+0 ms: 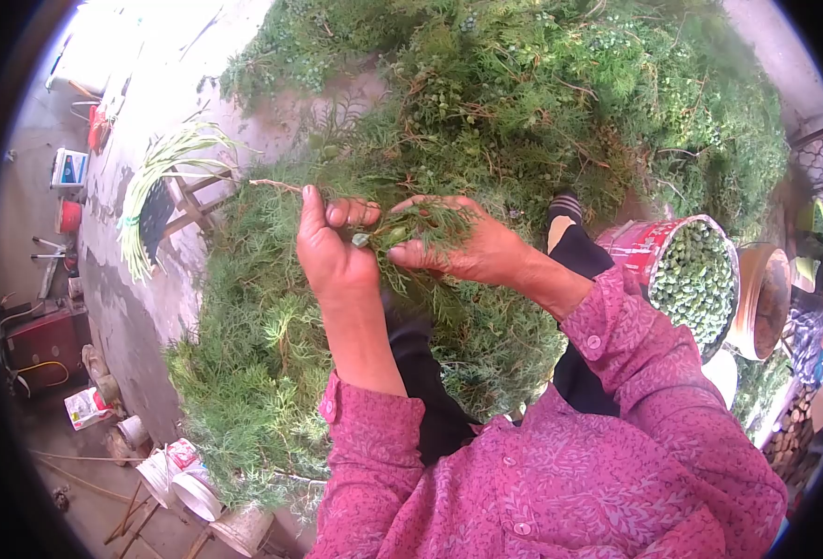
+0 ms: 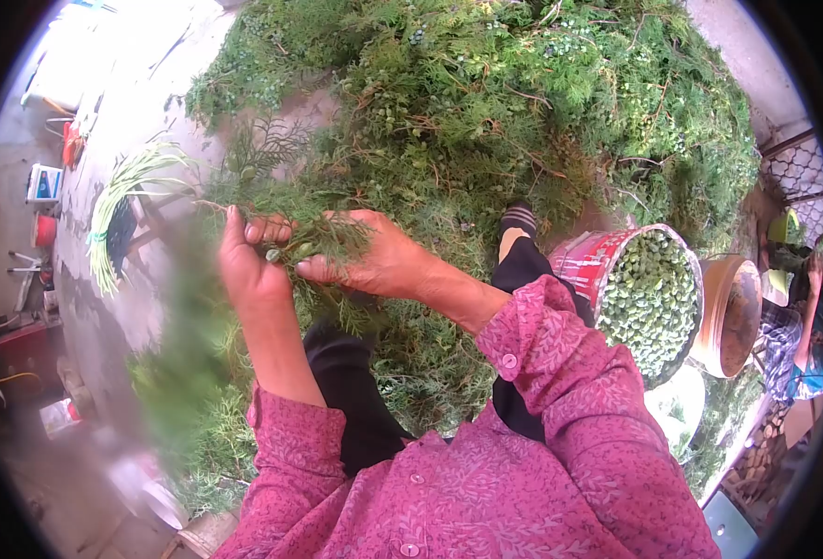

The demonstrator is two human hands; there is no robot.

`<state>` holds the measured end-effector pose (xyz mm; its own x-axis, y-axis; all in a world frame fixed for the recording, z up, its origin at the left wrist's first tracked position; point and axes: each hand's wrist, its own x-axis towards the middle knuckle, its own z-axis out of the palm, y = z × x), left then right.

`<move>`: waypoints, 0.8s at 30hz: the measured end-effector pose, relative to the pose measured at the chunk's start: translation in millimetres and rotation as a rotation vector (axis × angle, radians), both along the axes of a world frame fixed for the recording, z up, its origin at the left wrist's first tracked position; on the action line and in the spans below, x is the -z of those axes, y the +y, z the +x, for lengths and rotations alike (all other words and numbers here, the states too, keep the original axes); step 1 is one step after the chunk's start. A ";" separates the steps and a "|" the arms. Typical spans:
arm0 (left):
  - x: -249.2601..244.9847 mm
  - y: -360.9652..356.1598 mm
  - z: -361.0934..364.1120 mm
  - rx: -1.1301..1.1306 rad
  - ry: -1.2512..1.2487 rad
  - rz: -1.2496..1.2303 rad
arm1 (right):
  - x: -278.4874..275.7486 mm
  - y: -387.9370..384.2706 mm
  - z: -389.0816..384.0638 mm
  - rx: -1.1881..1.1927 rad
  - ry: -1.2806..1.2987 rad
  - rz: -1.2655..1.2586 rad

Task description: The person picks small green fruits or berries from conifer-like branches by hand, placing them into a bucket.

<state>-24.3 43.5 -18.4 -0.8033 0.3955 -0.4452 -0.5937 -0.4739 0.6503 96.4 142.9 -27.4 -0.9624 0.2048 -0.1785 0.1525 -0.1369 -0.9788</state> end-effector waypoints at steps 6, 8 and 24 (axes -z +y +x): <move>-0.7 -3.0 0.6 0.025 0.003 0.071 | -10.5 1.9 3.7 -0.028 -0.042 -0.374; -5.2 0.9 4.3 -0.015 0.028 0.026 | 4.3 -3.4 3.4 0.170 -0.133 -0.313; -12.4 -5.0 -3.6 -0.015 0.095 0.136 | 8.6 27.2 11.3 -0.324 -0.342 0.055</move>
<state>-27.9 38.5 -6.0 -0.8456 0.4343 -0.3104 -0.5248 -0.5697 0.6325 107.7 170.1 -36.0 -0.8663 -0.0780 -0.4934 0.4934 0.0216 -0.8696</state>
